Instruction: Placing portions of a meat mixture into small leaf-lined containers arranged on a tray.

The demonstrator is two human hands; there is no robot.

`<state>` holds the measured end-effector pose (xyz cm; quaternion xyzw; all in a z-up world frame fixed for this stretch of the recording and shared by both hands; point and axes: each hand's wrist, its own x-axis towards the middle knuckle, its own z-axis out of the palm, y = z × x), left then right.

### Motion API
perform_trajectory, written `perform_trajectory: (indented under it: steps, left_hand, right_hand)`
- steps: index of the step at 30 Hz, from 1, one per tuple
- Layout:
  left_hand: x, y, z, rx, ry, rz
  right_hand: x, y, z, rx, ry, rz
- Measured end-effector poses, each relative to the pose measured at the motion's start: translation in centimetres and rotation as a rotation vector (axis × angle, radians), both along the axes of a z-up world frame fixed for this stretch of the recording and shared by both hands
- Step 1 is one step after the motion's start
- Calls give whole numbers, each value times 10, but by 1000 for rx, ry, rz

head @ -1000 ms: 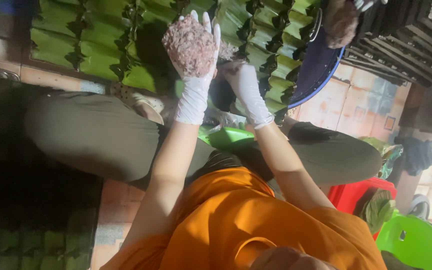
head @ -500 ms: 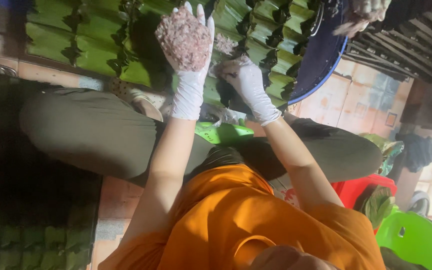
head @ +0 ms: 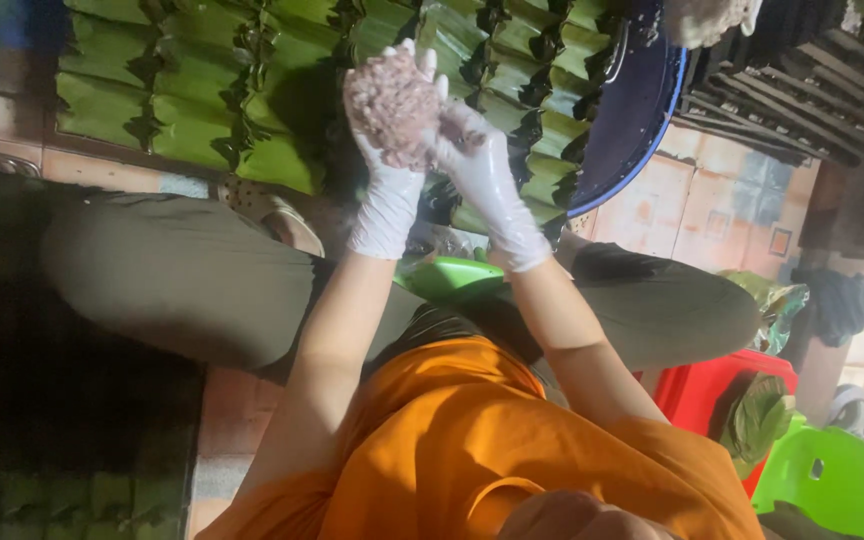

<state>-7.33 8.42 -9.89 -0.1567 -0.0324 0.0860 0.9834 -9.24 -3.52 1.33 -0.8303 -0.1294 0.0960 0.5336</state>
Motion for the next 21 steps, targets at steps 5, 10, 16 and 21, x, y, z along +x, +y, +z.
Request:
perform_trajectory:
  steps: [5,10,16,21]
  left_hand:
    - [4,-2,-5,-36,-23,-81]
    - [-4,-3,7,30,41,-103]
    - [-4,9,17,51,-90,-70]
    - [1,34,13,69,-70,17]
  right_hand:
    - [7,5,-6,293,221,-111]
    - [6,0,-6,23,98,-124]
    - [21,23,13,137,-55,-28]
    - [34,42,28,193,83,18]
